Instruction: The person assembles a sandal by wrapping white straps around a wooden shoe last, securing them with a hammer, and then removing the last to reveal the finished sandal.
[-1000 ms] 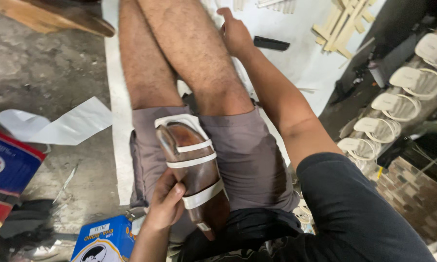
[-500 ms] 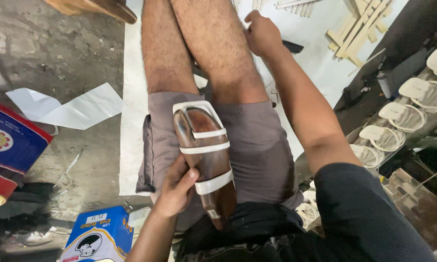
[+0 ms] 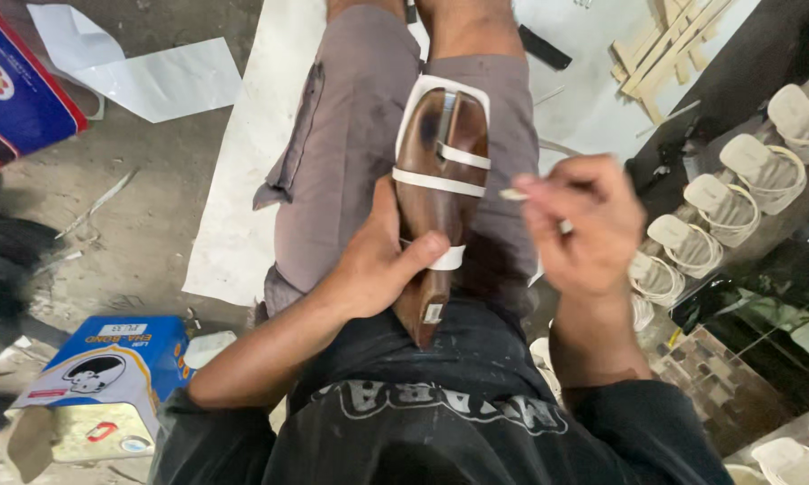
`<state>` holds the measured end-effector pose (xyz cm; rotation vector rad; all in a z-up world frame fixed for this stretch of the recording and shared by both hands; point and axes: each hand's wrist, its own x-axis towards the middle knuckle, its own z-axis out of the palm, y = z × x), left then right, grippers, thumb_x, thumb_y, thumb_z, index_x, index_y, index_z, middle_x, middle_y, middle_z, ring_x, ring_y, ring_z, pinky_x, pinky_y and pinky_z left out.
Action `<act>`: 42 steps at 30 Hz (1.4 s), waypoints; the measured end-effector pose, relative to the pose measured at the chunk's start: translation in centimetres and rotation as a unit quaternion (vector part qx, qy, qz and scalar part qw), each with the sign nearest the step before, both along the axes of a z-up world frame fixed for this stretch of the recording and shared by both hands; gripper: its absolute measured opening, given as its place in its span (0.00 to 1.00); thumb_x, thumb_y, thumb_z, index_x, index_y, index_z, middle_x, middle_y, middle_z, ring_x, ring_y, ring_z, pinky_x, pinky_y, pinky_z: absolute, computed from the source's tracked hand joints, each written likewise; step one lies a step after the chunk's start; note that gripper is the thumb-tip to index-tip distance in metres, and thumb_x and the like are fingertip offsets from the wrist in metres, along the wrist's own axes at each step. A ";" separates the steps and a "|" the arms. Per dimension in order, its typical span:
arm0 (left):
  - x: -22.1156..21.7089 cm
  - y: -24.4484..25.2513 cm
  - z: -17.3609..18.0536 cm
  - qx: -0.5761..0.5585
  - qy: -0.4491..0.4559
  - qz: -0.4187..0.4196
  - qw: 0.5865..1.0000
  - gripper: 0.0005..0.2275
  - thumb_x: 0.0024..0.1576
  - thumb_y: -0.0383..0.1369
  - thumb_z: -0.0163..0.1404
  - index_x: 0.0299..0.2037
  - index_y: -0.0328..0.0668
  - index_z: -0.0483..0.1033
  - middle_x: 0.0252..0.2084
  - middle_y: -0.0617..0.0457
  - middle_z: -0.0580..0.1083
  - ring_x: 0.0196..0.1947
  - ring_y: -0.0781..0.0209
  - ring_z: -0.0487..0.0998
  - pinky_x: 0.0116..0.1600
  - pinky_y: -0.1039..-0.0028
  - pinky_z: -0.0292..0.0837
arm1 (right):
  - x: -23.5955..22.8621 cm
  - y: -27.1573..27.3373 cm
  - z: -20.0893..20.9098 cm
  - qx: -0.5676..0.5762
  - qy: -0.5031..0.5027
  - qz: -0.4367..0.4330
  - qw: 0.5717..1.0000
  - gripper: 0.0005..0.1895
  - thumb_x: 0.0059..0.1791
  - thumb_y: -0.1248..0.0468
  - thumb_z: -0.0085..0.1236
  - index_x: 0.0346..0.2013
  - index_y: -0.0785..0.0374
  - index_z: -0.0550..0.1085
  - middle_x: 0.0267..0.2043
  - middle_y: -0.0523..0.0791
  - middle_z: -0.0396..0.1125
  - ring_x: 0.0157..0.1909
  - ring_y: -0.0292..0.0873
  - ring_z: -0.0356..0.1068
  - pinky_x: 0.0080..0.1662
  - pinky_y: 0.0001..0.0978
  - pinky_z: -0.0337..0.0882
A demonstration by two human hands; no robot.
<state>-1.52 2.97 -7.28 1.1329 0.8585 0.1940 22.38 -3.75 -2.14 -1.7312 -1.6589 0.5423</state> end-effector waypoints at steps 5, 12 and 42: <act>-0.2 -1.5 2.6 -0.021 0.045 0.003 0.999 0.39 0.58 0.57 0.46 0.65 0.28 0.50 0.54 0.32 0.74 0.55 0.43 0.80 0.58 0.61 0.73 | -5.8 -2.5 2.0 -0.114 0.196 -0.038 0.973 0.23 0.42 0.79 0.64 0.50 0.69 0.71 0.40 0.48 0.70 0.37 0.40 0.71 0.41 0.27 0.70; -1.2 -2.7 4.7 0.046 0.016 0.027 0.998 0.41 0.59 0.58 0.45 0.67 0.26 0.47 0.55 0.31 0.73 0.55 0.41 0.79 0.56 0.61 0.73 | -4.6 -4.4 2.7 -0.065 0.138 -0.016 0.988 0.11 0.46 0.78 0.67 0.41 0.70 0.77 0.44 0.48 0.73 0.43 0.40 0.74 0.47 0.26 0.73; -1.1 -4.5 4.2 0.094 -0.006 0.020 0.995 0.53 0.48 0.62 0.59 0.68 0.26 0.43 0.62 0.29 0.69 0.63 0.39 0.74 0.64 0.59 0.69 | -1.0 -6.4 2.8 0.035 0.394 -0.181 0.901 0.06 0.56 0.75 0.55 0.47 0.70 0.75 0.41 0.49 0.71 0.41 0.46 0.74 0.50 0.35 0.76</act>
